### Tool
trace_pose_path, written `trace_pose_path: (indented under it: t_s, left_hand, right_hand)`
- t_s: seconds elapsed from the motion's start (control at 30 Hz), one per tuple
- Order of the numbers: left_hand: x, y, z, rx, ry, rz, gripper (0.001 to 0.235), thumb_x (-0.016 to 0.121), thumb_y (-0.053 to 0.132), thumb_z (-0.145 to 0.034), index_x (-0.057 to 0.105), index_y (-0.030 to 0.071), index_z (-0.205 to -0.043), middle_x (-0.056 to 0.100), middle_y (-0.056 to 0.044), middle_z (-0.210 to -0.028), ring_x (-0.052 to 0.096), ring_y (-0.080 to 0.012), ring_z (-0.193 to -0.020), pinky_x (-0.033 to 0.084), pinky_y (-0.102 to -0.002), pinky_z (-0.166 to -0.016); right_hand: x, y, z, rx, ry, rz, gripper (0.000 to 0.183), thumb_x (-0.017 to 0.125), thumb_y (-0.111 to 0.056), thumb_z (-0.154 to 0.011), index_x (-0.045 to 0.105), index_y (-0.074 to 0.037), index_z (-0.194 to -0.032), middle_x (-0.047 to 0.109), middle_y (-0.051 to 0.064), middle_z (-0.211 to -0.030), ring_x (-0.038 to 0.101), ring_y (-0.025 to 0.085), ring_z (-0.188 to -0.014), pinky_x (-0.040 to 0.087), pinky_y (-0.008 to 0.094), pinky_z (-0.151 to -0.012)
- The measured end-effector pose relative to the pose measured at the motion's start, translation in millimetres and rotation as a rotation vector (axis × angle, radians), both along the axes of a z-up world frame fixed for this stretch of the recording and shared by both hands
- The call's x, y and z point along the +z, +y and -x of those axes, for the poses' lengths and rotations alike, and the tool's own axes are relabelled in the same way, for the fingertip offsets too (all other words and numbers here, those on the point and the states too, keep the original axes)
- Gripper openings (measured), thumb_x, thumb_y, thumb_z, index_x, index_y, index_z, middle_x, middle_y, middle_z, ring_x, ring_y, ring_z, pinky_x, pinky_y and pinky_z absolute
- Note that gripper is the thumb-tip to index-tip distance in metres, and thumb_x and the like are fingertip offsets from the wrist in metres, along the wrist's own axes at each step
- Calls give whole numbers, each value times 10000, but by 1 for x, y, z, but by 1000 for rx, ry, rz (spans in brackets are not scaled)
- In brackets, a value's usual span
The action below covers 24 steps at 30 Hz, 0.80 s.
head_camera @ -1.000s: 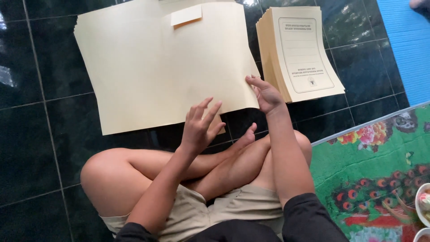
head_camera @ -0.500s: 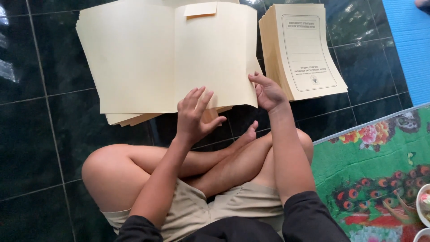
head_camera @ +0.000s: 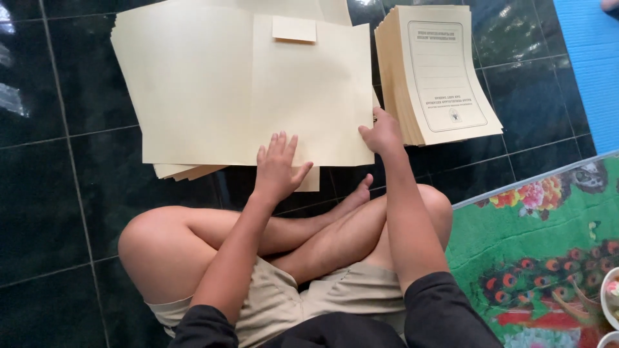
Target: Folding manila folders and stacking them into neat piles on the floor.
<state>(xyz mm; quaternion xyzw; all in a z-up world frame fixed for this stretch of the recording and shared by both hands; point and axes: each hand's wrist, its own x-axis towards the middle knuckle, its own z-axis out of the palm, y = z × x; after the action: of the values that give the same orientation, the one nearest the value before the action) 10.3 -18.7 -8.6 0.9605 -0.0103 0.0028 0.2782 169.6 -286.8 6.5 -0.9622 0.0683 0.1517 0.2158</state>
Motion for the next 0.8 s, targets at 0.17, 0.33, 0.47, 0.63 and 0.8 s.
trace_pose_path:
  t_s: [0.17,0.33,0.47,0.63,0.8]
  left_hand:
    - [-10,-6,-1,-29,45,-120,700,515,650,-977,533,180,-1495,494,-189,-1540,428,-345,-1480,432,-561,-1073]
    - [-12,-4,-4,-15,-4,-140,583,571,529,-995,598,146,-1434,549,-199,-1465,483,-365,-1427,448,-553,-1050]
    - [-29,2,-16,25,-12,-109,532,580,452,-1003,565,186,-1464,588,-115,-1339,542,-316,-1335,518,-493,-961]
    - [-35,3,-26,31,61,-129,566,715,415,-917,587,204,-1427,550,-79,-1331,502,-306,-1331,561,-489,-887]
    - [-18,18,-38,21,169,-1,897,856,414,-779,470,121,-1534,583,-82,-1252,545,-293,-1260,591,-532,-886]
  right_hand:
    - [30,44,18,63,3,88,834,687,-48,-884,286,-31,-1616,398,306,-1526,395,419,-1461,364,547,-1201]
    - [5,79,21,380,-228,333,516,549,-171,-1014,523,-61,-1518,344,265,-1635,263,414,-1544,214,685,-1193]
    - [-5,105,17,596,-230,329,614,440,-422,-1057,450,-84,-1569,387,184,-1642,278,362,-1554,167,720,-1188]
    - [-13,128,-11,586,-180,267,618,408,-473,-1064,413,-141,-1586,369,162,-1650,280,367,-1550,188,707,-1198]
    - [-35,164,-44,509,-251,334,610,415,-496,-1061,417,-190,-1589,346,224,-1637,247,426,-1545,175,702,-1192]
